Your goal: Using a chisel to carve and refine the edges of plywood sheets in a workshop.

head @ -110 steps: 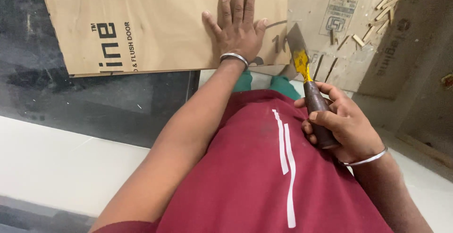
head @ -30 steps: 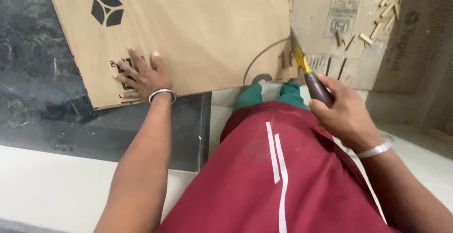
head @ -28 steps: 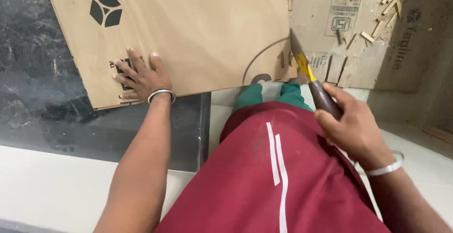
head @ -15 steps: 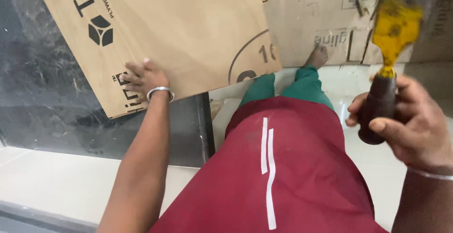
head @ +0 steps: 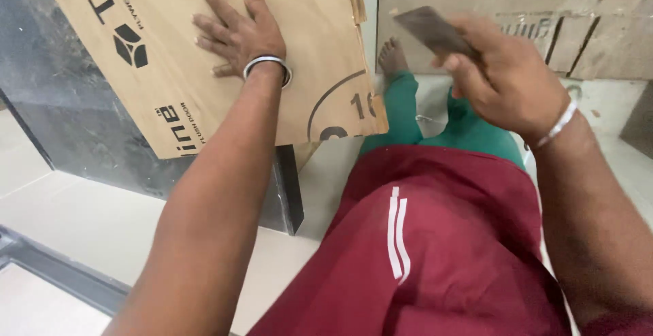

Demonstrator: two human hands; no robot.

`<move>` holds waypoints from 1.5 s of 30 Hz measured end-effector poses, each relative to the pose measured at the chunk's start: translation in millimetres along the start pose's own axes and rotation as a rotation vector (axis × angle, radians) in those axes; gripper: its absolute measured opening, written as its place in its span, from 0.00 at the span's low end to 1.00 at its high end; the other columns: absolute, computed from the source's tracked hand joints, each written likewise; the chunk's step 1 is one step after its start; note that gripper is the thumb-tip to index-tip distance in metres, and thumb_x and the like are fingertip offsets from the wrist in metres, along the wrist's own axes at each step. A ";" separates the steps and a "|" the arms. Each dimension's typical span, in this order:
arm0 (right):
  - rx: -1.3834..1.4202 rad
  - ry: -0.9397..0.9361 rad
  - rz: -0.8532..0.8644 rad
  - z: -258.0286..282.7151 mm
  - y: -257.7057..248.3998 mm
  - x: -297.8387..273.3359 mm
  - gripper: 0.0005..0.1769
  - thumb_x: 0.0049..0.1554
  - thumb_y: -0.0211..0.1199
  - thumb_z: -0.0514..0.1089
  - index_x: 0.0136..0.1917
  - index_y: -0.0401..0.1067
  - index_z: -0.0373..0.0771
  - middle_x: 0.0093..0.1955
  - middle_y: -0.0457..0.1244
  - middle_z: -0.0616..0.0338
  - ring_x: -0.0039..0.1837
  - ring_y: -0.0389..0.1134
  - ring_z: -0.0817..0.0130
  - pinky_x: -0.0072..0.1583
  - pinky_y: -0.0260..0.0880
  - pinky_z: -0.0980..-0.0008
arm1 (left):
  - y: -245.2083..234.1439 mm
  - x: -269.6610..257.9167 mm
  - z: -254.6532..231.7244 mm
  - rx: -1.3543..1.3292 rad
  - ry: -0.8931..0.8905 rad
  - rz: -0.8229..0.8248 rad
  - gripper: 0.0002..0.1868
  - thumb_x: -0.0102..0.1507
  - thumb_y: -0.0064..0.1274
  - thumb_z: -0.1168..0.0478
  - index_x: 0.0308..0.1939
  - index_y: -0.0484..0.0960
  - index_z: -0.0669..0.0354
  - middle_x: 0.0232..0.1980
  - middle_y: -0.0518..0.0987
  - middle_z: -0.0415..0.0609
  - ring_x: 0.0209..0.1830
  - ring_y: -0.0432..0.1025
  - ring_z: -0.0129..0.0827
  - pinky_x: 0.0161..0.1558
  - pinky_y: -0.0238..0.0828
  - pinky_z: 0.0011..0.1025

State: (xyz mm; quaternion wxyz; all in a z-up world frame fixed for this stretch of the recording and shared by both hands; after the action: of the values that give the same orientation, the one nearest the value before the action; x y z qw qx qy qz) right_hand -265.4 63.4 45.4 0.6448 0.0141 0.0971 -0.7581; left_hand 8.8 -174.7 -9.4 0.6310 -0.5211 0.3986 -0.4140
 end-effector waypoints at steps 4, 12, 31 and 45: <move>-0.387 0.179 0.254 -35.2 19.0 24.7 0.14 0.67 0.55 0.43 0.66 0.70 0.42 0.43 0.70 0.47 0.41 0.71 0.52 0.45 0.72 0.54 | 4.9 2.9 8.6 0.008 0.005 0.002 0.42 0.70 0.29 0.26 0.83 0.38 0.33 0.86 0.36 0.59 0.85 0.32 0.61 0.70 0.34 0.77; -0.720 -0.090 0.239 -44.4 37.6 42.1 0.31 0.55 0.54 0.36 0.72 0.70 0.46 0.48 0.70 0.42 0.48 0.71 0.40 0.49 0.70 0.45 | 10.7 7.5 9.9 0.067 -0.007 -0.016 0.40 0.71 0.30 0.29 0.82 0.41 0.35 0.86 0.38 0.55 0.85 0.34 0.58 0.72 0.38 0.74; -0.900 0.038 0.546 -30.5 66.9 66.3 0.24 0.59 0.54 0.35 0.69 0.68 0.44 0.48 0.70 0.43 0.50 0.74 0.45 0.50 0.75 0.50 | 7.3 2.3 10.9 0.140 0.032 -0.016 0.43 0.70 0.33 0.29 0.81 0.41 0.42 0.85 0.40 0.58 0.84 0.37 0.59 0.70 0.42 0.73; -0.749 0.139 0.443 -57.4 65.4 60.8 0.28 0.59 0.53 0.32 0.72 0.69 0.43 0.49 0.69 0.38 0.49 0.74 0.44 0.53 0.74 0.48 | 13.4 3.7 15.9 0.112 0.067 -0.019 0.42 0.72 0.31 0.29 0.83 0.41 0.41 0.85 0.39 0.58 0.84 0.37 0.60 0.71 0.40 0.73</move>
State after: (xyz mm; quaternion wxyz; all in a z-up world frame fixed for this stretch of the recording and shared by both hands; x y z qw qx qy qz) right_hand -217.5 3.8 -28.3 0.7442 -0.1492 0.4031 -0.5113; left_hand 26.4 -171.4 -20.6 0.6416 -0.4747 0.3905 -0.4588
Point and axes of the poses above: each hand's wrist, its own x-axis towards the middle knuckle, its own y-axis out of the palm, z = x × y, the point moved 1 cm from there along x, towards the middle knuckle
